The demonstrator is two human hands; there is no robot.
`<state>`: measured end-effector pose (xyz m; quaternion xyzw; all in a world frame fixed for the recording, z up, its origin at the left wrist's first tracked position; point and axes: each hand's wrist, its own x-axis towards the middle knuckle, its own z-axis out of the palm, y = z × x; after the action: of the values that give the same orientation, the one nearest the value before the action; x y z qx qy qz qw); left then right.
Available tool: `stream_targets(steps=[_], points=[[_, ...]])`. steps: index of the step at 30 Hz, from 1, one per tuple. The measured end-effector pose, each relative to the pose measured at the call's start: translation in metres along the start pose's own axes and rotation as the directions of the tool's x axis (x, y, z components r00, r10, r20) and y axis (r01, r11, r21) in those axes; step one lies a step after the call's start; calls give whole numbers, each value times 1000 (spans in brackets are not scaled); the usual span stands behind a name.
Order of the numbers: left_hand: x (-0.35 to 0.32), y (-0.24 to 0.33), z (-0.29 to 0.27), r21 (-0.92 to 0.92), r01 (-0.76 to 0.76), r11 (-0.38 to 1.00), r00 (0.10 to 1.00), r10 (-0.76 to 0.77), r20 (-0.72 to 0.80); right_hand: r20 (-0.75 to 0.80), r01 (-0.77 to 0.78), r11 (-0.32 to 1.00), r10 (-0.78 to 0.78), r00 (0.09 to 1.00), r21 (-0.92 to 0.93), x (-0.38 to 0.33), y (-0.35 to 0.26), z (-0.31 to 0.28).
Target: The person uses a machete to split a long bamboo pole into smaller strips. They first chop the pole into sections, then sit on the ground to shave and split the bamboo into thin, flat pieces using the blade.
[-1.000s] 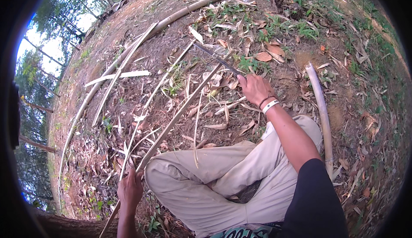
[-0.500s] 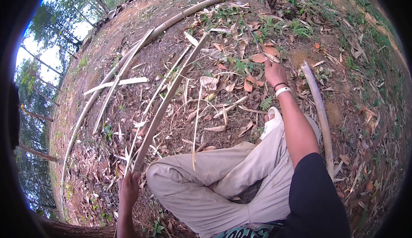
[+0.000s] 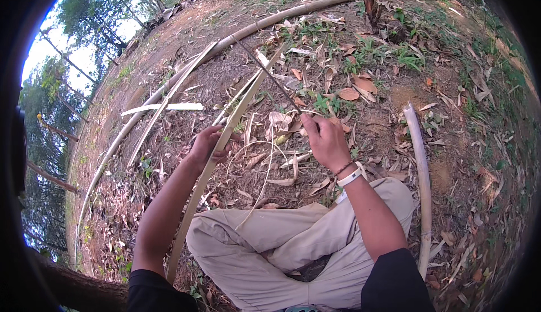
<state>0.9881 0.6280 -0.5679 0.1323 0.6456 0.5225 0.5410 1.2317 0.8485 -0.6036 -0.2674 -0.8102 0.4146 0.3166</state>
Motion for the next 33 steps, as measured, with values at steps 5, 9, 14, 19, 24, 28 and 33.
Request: stream_targets(steps=[5, 9, 14, 19, 24, 28, 33], points=[[43, -49, 24, -34, 217, 976, 975, -215, 54, 73, -77, 996, 80, 994, -36, 3, 22, 4], [6, -83, 9, 215, 276, 937, 961, -265, -80, 138, -306, 952, 303, 943, -2, 7, 33, 1], [-50, -96, 37, 341, 305, 889, 945, -238, -225, 150, -379, 922, 364, 919, 86, 15, 32, 3], [-108, -128, 117, 960, 26, 280, 807, 560, -186, 114, -308, 948, 298, 948, 80, 16, 27, -2], [-193, -135, 170, 944, 194, 269, 807, 504, -309, 96, -292, 953, 285, 954, 76, 12, 41, -4], [-242, -179, 176, 924, 287, 252, 883, 304, -357, 176, -390, 851, 350, 920, 350, 19, 51, -1], [-239, -196, 185, 860, 377, 344, 887, 134, -443, 134, -434, 743, 430, 893, 509, 19, 33, -19]])
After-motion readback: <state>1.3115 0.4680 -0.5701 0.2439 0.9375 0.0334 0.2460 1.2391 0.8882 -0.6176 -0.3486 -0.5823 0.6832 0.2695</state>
